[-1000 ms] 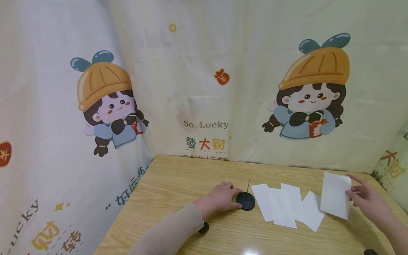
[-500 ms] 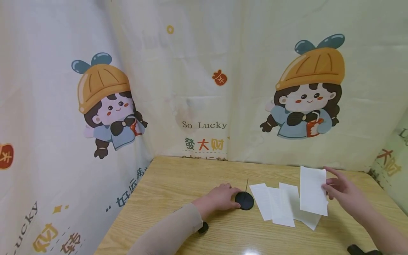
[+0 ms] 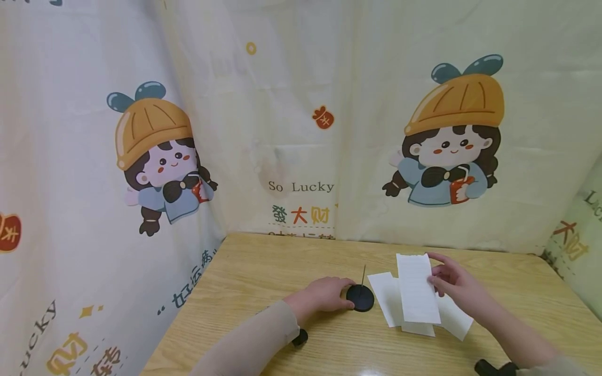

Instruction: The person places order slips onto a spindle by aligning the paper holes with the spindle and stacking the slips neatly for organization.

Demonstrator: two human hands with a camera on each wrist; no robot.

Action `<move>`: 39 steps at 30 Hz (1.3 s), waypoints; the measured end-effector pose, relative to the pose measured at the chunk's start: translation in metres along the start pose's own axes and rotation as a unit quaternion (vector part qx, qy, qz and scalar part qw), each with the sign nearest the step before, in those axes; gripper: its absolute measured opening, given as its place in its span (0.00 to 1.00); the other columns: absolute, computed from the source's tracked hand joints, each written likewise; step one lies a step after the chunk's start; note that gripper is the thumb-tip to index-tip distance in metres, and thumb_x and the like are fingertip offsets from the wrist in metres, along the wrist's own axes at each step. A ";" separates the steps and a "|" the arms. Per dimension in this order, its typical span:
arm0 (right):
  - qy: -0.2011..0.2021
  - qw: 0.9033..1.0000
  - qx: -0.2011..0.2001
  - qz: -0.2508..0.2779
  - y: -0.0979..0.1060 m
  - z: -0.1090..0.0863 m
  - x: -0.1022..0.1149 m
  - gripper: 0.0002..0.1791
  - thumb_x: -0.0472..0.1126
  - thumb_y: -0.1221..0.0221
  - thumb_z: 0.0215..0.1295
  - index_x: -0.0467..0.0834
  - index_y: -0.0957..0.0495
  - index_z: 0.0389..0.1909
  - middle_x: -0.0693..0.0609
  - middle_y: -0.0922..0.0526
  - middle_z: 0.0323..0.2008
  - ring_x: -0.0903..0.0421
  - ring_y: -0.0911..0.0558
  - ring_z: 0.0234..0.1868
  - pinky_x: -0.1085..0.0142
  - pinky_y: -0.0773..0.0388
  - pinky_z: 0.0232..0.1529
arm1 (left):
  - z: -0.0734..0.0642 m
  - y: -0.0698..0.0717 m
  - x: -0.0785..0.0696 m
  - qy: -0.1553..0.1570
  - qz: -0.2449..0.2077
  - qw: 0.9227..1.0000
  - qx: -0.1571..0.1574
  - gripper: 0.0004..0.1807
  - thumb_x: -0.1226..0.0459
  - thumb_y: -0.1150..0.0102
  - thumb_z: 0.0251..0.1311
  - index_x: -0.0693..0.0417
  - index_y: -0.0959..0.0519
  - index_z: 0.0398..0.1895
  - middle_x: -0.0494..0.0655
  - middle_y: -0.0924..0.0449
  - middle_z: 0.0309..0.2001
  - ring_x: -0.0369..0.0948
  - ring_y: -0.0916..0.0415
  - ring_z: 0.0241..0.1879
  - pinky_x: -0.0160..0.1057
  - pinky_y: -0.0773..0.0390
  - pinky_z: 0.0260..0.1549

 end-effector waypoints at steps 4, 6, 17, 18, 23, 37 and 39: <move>-0.005 1.000 0.013 0.019 -0.015 0.006 0.008 0.32 0.37 0.43 0.72 0.37 0.44 0.72 0.41 0.26 0.42 0.52 0.23 0.30 0.62 0.22 0.33 | 0.000 0.000 0.000 0.003 -0.006 1.000 0.003 0.32 0.42 0.35 0.59 0.30 0.30 0.67 0.36 0.21 0.57 0.37 0.24 0.56 0.39 0.26 0.51; -0.009 0.999 0.016 0.027 -0.020 0.009 0.010 0.32 0.37 0.43 0.72 0.38 0.44 0.72 0.40 0.26 0.42 0.52 0.23 0.30 0.62 0.21 0.33 | 0.000 0.000 0.000 0.003 -0.008 1.000 0.004 0.32 0.42 0.35 0.59 0.30 0.29 0.67 0.36 0.21 0.56 0.37 0.24 0.56 0.39 0.26 0.51; -0.012 0.998 0.023 0.056 -0.036 0.018 0.014 0.33 0.36 0.42 0.71 0.40 0.44 0.73 0.40 0.25 0.43 0.51 0.22 0.31 0.62 0.21 0.36 | -0.001 0.002 -0.001 -0.003 -0.011 1.000 0.001 0.32 0.42 0.35 0.59 0.31 0.29 0.67 0.35 0.22 0.57 0.36 0.25 0.56 0.39 0.26 0.52; -0.011 0.998 0.024 0.059 -0.037 0.018 0.015 0.33 0.35 0.42 0.71 0.40 0.44 0.73 0.40 0.25 0.43 0.51 0.22 0.31 0.62 0.21 0.36 | -0.001 0.002 -0.001 -0.003 -0.009 1.000 0.000 0.32 0.42 0.35 0.59 0.31 0.29 0.67 0.35 0.22 0.57 0.36 0.25 0.56 0.39 0.26 0.52; -0.013 0.997 0.031 0.076 -0.042 0.020 0.017 0.34 0.34 0.42 0.70 0.40 0.45 0.74 0.39 0.25 0.42 0.51 0.22 0.31 0.62 0.22 0.35 | -0.002 0.001 -0.001 -0.003 0.005 1.000 -0.004 0.32 0.42 0.36 0.59 0.31 0.30 0.67 0.35 0.21 0.57 0.37 0.24 0.56 0.39 0.25 0.51; -0.015 0.996 0.034 0.086 -0.054 0.021 0.018 0.34 0.33 0.42 0.70 0.39 0.44 0.73 0.39 0.25 0.42 0.52 0.23 0.30 0.62 0.22 0.34 | -0.004 -0.001 0.006 -0.013 -0.002 1.000 -0.022 0.30 0.44 0.39 0.63 0.39 0.28 0.66 0.36 0.22 0.53 0.34 0.25 0.51 0.38 0.26 0.50; -0.016 0.995 0.036 0.090 -0.055 0.021 0.017 0.34 0.33 0.42 0.70 0.38 0.45 0.73 0.39 0.25 0.42 0.52 0.23 0.30 0.62 0.22 0.34 | -0.005 -0.002 0.007 -0.017 -0.002 0.999 -0.028 0.29 0.44 0.40 0.63 0.39 0.27 0.66 0.35 0.22 0.48 0.32 0.25 0.46 0.37 0.25 0.48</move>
Point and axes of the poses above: each hand's wrist, its own z-axis towards the middle knuckle, its own y-axis out of the back of the hand, x = y × z, the point moved 3 cm from there along z, towards the middle knuckle
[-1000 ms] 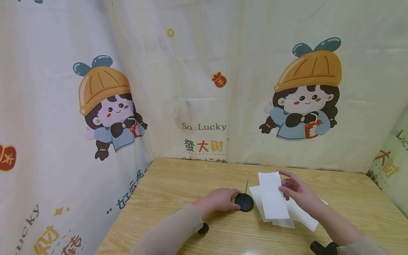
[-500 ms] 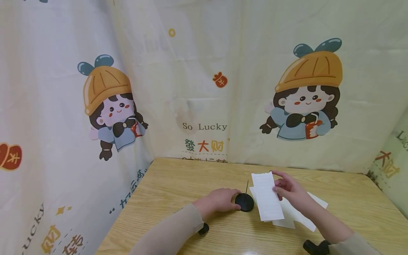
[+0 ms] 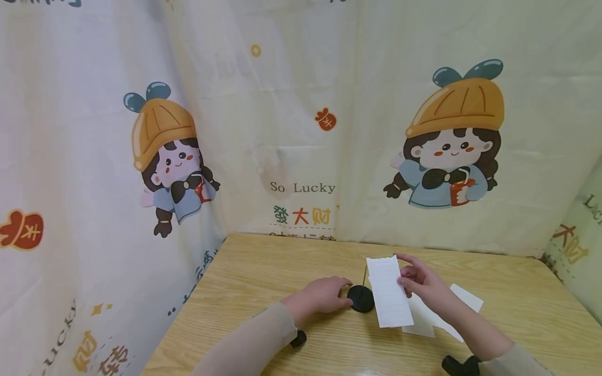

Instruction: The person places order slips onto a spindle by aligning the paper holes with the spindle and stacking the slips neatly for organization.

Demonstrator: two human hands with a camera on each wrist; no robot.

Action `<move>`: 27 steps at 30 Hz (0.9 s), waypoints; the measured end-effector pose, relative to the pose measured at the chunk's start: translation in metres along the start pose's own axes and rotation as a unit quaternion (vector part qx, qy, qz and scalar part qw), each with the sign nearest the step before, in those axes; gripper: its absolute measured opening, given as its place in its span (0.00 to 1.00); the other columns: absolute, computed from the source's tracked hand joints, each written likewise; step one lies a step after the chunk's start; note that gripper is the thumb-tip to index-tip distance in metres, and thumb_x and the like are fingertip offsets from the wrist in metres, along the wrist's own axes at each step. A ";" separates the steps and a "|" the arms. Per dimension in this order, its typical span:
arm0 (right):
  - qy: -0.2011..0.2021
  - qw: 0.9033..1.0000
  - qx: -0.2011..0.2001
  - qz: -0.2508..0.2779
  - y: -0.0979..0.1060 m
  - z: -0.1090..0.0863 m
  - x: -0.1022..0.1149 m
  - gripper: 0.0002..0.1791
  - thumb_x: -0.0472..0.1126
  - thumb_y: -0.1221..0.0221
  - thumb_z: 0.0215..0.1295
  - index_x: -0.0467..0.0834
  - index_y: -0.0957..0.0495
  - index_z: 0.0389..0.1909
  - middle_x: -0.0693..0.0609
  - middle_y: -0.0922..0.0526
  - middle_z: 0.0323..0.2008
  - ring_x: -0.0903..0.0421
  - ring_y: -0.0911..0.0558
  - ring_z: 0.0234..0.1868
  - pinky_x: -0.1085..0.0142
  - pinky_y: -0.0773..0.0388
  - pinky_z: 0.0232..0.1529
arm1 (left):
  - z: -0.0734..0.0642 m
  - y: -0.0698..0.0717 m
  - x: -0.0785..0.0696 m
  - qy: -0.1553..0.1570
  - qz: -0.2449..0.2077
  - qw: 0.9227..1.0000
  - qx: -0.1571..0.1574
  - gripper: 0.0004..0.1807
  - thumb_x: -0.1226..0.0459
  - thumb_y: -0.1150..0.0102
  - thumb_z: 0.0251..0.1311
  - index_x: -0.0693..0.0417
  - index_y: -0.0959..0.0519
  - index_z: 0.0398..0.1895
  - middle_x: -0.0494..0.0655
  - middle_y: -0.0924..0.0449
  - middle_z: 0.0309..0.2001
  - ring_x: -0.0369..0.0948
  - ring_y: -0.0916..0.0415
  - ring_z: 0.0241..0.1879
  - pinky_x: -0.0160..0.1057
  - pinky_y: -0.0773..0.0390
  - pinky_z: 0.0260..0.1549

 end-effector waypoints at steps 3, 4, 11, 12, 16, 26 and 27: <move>-0.003 1.000 -0.002 -0.003 0.000 0.000 0.000 0.34 0.33 0.42 0.70 0.39 0.45 0.73 0.39 0.25 0.42 0.52 0.23 0.30 0.63 0.22 0.34 | -0.001 0.000 0.001 -0.005 0.001 1.000 -0.004 0.28 0.43 0.40 0.64 0.40 0.27 0.65 0.34 0.24 0.40 0.31 0.27 0.39 0.36 0.25 0.44; -0.007 1.000 -0.004 -0.003 0.000 0.000 0.000 0.34 0.33 0.42 0.70 0.40 0.44 0.73 0.39 0.25 0.42 0.52 0.23 0.30 0.63 0.22 0.34 | -0.001 0.000 0.001 -0.006 -0.001 1.000 -0.005 0.28 0.43 0.40 0.64 0.40 0.27 0.65 0.33 0.25 0.38 0.31 0.28 0.37 0.35 0.25 0.42; -0.011 1.000 -0.001 0.001 -0.002 -0.001 0.001 0.35 0.34 0.42 0.70 0.40 0.45 0.74 0.39 0.26 0.43 0.50 0.23 0.31 0.63 0.22 0.35 | -0.005 0.002 0.001 -0.012 -0.010 1.000 -0.016 0.27 0.45 0.41 0.65 0.42 0.26 0.64 0.32 0.30 0.31 0.31 0.32 0.31 0.33 0.28 0.34; -0.012 1.000 -0.001 0.001 -0.002 -0.001 0.001 0.34 0.34 0.42 0.70 0.41 0.45 0.74 0.39 0.26 0.43 0.50 0.23 0.31 0.63 0.22 0.35 | -0.006 0.003 0.001 -0.013 -0.011 1.000 -0.019 0.26 0.45 0.41 0.66 0.42 0.26 0.64 0.32 0.30 0.32 0.31 0.32 0.31 0.33 0.28 0.34; -0.011 1.000 -0.002 0.002 -0.002 -0.002 0.001 0.34 0.34 0.42 0.70 0.41 0.44 0.73 0.39 0.26 0.42 0.51 0.23 0.30 0.63 0.22 0.35 | -0.009 0.011 -0.002 -0.014 -0.020 0.999 -0.032 0.24 0.46 0.43 0.67 0.41 0.25 0.63 0.33 0.26 0.36 0.30 0.29 0.34 0.34 0.27 0.35; -0.026 1.000 -0.009 -0.007 -0.007 0.000 -0.002 0.34 0.35 0.42 0.71 0.43 0.43 0.73 0.40 0.25 0.42 0.50 0.23 0.31 0.63 0.21 0.36 | -0.014 0.032 -0.011 0.018 -0.117 0.987 -0.112 0.20 0.45 0.47 0.70 0.39 0.22 0.59 0.29 0.25 0.41 0.30 0.29 0.35 0.34 0.28 0.33; -0.025 1.000 -0.010 -0.005 -0.008 0.000 -0.002 0.33 0.35 0.42 0.71 0.43 0.43 0.73 0.40 0.25 0.42 0.50 0.23 0.31 0.63 0.21 0.36 | -0.015 0.035 -0.013 0.021 -0.139 0.983 -0.122 0.19 0.46 0.47 0.71 0.40 0.22 0.59 0.29 0.25 0.41 0.30 0.30 0.34 0.34 0.28 0.32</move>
Point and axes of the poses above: each hand's wrist, its own z-axis towards the middle knuckle, its own y-axis out of the back of the hand, x = y × z, the point moved 3 cm from there along z, towards the middle knuckle
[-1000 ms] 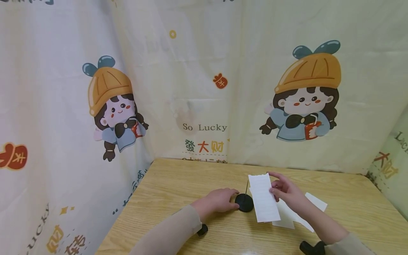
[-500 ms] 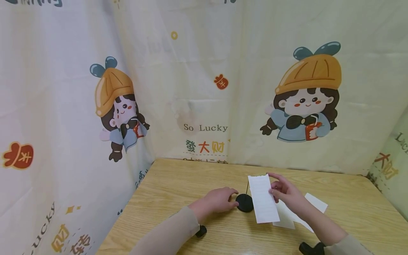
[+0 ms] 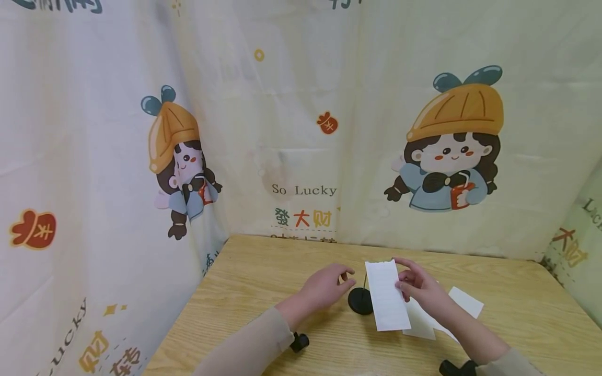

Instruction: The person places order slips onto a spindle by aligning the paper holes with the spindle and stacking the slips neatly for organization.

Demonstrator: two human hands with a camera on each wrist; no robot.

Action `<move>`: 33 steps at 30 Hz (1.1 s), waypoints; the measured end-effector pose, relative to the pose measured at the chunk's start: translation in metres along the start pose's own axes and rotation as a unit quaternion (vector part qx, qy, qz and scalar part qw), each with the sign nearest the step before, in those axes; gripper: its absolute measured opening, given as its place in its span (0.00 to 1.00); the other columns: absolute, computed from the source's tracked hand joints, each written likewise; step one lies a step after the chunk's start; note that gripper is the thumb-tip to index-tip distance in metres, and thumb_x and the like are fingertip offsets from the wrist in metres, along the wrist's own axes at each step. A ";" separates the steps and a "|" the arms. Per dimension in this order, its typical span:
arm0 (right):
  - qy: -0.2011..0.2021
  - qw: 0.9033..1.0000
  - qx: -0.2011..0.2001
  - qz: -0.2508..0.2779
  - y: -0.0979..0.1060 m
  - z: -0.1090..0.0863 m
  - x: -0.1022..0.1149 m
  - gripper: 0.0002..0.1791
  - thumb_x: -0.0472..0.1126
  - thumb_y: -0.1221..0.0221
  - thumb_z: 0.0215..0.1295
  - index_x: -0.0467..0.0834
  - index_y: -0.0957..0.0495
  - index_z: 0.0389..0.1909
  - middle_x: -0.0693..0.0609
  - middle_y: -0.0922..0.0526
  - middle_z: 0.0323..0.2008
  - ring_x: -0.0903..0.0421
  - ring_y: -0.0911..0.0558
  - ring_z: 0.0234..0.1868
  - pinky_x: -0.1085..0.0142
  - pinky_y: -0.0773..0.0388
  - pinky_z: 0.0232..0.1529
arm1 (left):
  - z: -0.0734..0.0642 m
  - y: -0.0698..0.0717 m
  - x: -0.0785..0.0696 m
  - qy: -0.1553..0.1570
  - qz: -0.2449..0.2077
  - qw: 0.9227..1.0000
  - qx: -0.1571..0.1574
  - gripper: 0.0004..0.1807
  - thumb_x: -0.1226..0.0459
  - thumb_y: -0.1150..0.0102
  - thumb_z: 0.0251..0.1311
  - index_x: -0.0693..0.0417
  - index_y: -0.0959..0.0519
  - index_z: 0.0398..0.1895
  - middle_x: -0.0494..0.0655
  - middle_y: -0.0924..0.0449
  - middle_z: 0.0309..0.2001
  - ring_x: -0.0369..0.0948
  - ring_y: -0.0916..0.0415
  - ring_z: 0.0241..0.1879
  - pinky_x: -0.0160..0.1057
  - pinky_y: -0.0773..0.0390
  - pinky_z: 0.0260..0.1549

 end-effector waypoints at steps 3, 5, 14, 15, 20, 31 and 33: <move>0.010 1.000 0.001 0.004 -0.001 -0.001 0.000 0.33 0.34 0.42 0.71 0.41 0.43 0.73 0.39 0.26 0.42 0.51 0.23 0.30 0.63 0.21 0.34 | 0.001 0.005 -0.009 0.008 -0.057 0.998 -0.025 0.17 0.46 0.49 0.72 0.40 0.20 0.56 0.28 0.26 0.39 0.31 0.30 0.34 0.34 0.29 0.31; 0.011 1.000 0.000 0.006 -0.002 -0.001 0.000 0.33 0.33 0.42 0.71 0.41 0.43 0.73 0.39 0.25 0.42 0.51 0.24 0.30 0.63 0.22 0.34 | 0.002 0.008 -0.014 0.014 -0.090 0.995 -0.037 0.16 0.46 0.49 0.72 0.39 0.20 0.53 0.27 0.26 0.39 0.32 0.30 0.34 0.35 0.28 0.32; 0.005 1.000 -0.003 0.007 -0.006 0.002 -0.003 0.33 0.33 0.42 0.70 0.39 0.43 0.73 0.39 0.24 0.42 0.52 0.23 0.30 0.64 0.21 0.34 | 0.012 0.007 -0.024 0.048 -0.185 0.980 -0.053 0.14 0.45 0.47 0.69 0.37 0.18 0.47 0.28 0.23 0.39 0.34 0.28 0.35 0.37 0.27 0.33; 0.005 1.000 -0.003 0.006 -0.007 0.002 -0.004 0.32 0.33 0.43 0.70 0.39 0.43 0.73 0.39 0.24 0.42 0.52 0.23 0.30 0.64 0.21 0.34 | 0.013 0.006 -0.024 0.050 -0.190 0.979 -0.054 0.14 0.45 0.46 0.69 0.37 0.18 0.46 0.28 0.23 0.39 0.34 0.28 0.35 0.38 0.27 0.33; 0.003 1.000 -0.007 0.003 -0.010 0.002 -0.006 0.32 0.32 0.43 0.70 0.40 0.42 0.72 0.39 0.24 0.42 0.52 0.23 0.30 0.62 0.21 0.34 | 0.017 0.003 -0.027 0.066 -0.198 0.976 -0.053 0.12 0.44 0.43 0.67 0.38 0.18 0.41 0.29 0.22 0.36 0.34 0.27 0.34 0.38 0.26 0.31; 0.006 1.000 -0.018 0.010 -0.011 0.001 -0.002 0.30 0.32 0.43 0.70 0.36 0.40 0.70 0.41 0.23 0.42 0.53 0.23 0.31 0.63 0.22 0.33 | 0.019 0.008 -0.033 0.068 -0.191 0.978 -0.049 0.10 0.48 0.41 0.67 0.40 0.19 0.37 0.32 0.22 0.33 0.35 0.28 0.31 0.38 0.27 0.28; 0.007 1.000 -0.017 0.013 -0.011 0.001 -0.002 0.29 0.31 0.44 0.70 0.34 0.39 0.70 0.41 0.23 0.42 0.53 0.24 0.31 0.63 0.22 0.33 | 0.020 0.008 -0.035 0.069 -0.192 0.978 -0.048 0.09 0.48 0.41 0.67 0.40 0.19 0.38 0.31 0.23 0.33 0.35 0.28 0.32 0.37 0.27 0.29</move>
Point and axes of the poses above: each hand's wrist, its own z-axis towards the middle knuckle, its own y-axis out of the back of the hand, x = y × z, the point moved 3 cm from there along z, towards the middle knuckle
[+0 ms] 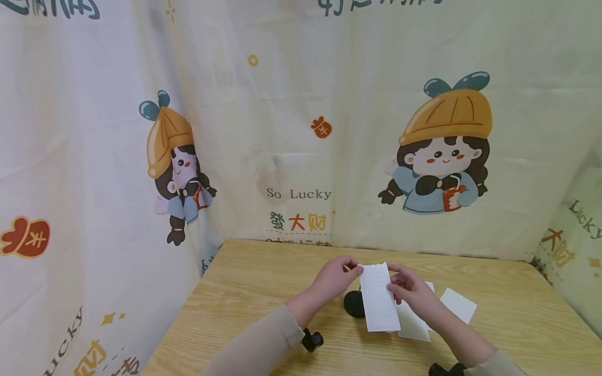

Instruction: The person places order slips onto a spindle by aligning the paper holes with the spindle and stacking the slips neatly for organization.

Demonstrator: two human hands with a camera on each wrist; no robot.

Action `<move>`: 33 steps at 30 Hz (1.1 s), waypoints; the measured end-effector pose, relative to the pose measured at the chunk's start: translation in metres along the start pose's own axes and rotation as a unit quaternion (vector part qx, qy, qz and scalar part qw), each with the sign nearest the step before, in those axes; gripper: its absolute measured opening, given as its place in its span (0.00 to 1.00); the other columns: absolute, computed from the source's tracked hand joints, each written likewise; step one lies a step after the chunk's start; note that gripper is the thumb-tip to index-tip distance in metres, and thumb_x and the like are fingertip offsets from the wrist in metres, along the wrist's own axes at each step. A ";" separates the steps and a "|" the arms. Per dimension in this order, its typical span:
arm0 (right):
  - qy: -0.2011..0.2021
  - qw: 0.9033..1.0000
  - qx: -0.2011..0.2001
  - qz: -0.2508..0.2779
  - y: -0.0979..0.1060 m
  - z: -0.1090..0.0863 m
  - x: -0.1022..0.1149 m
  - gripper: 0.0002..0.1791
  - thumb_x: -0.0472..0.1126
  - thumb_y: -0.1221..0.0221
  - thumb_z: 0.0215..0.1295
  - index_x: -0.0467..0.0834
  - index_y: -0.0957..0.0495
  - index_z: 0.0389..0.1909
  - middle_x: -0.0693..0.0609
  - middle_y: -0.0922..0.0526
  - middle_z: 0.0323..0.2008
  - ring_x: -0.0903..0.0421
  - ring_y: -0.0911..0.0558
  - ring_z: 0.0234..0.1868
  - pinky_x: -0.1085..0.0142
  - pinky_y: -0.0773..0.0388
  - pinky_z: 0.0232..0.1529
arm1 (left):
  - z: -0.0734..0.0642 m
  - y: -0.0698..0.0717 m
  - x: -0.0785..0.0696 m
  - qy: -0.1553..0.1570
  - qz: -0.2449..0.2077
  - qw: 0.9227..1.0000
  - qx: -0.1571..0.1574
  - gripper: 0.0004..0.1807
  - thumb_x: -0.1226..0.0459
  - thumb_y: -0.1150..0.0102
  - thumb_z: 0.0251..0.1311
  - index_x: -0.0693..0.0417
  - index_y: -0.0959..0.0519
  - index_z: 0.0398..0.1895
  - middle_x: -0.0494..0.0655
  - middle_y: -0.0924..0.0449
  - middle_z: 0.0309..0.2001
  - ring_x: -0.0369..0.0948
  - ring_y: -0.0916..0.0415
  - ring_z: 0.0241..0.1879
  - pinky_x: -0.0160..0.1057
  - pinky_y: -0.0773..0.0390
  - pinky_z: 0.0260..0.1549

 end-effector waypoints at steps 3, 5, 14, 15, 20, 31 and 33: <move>-0.006 1.000 0.003 0.008 0.000 0.000 0.000 0.28 0.32 0.44 0.71 0.32 0.38 0.69 0.41 0.23 0.41 0.53 0.24 0.31 0.64 0.23 0.33 | 0.001 0.000 -0.001 0.004 -0.003 1.000 0.001 0.09 0.48 0.41 0.67 0.39 0.20 0.38 0.31 0.23 0.33 0.35 0.28 0.32 0.37 0.26 0.29; -0.013 1.000 0.006 0.014 -0.001 0.000 0.000 0.27 0.32 0.44 0.71 0.31 0.38 0.68 0.42 0.23 0.41 0.53 0.24 0.32 0.63 0.23 0.33 | 0.001 -0.001 -0.001 0.008 -0.004 1.000 0.002 0.09 0.48 0.41 0.67 0.39 0.20 0.39 0.31 0.23 0.34 0.35 0.28 0.33 0.37 0.26 0.30; -0.023 1.000 0.004 0.013 -0.001 -0.001 0.000 0.25 0.35 0.43 0.71 0.31 0.35 0.65 0.43 0.24 0.40 0.53 0.24 0.32 0.62 0.23 0.34 | 0.001 0.000 -0.002 0.011 -0.004 1.000 0.001 0.09 0.48 0.40 0.66 0.40 0.20 0.39 0.31 0.23 0.34 0.35 0.28 0.34 0.37 0.26 0.31; -0.022 1.000 0.004 0.012 -0.001 -0.001 0.000 0.24 0.35 0.43 0.71 0.31 0.35 0.65 0.43 0.24 0.40 0.54 0.25 0.32 0.62 0.23 0.34 | 0.001 0.000 -0.002 0.011 -0.003 1.000 0.002 0.09 0.48 0.40 0.66 0.40 0.20 0.39 0.31 0.23 0.35 0.35 0.28 0.34 0.37 0.26 0.31; -0.015 1.000 0.000 0.011 -0.001 -0.002 -0.002 0.23 0.34 0.44 0.72 0.30 0.34 0.64 0.43 0.24 0.38 0.54 0.25 0.30 0.62 0.24 0.33 | 0.001 -0.001 -0.006 0.006 0.001 1.000 0.006 0.08 0.49 0.40 0.67 0.40 0.20 0.39 0.31 0.23 0.34 0.34 0.27 0.35 0.37 0.26 0.31; -0.017 1.000 -0.001 0.011 -0.001 -0.003 -0.004 0.24 0.35 0.44 0.72 0.31 0.35 0.64 0.43 0.24 0.39 0.54 0.25 0.31 0.63 0.24 0.34 | 0.002 -0.003 -0.005 0.002 -0.013 1.000 0.011 0.07 0.50 0.40 0.67 0.39 0.21 0.38 0.30 0.23 0.37 0.34 0.27 0.36 0.37 0.26 0.32; -0.019 1.000 -0.002 0.007 -0.001 -0.003 -0.004 0.24 0.36 0.44 0.72 0.31 0.35 0.65 0.43 0.24 0.39 0.53 0.24 0.32 0.63 0.23 0.34 | 0.002 -0.003 -0.004 0.004 -0.017 1.000 0.011 0.07 0.50 0.40 0.67 0.39 0.20 0.38 0.30 0.23 0.37 0.34 0.27 0.36 0.37 0.26 0.33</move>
Point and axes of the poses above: each hand's wrist, its own z-axis towards the middle knuckle, its own y-axis out of the back of the hand, x = y × z, the point moved 3 cm from there along z, towards the middle knuckle
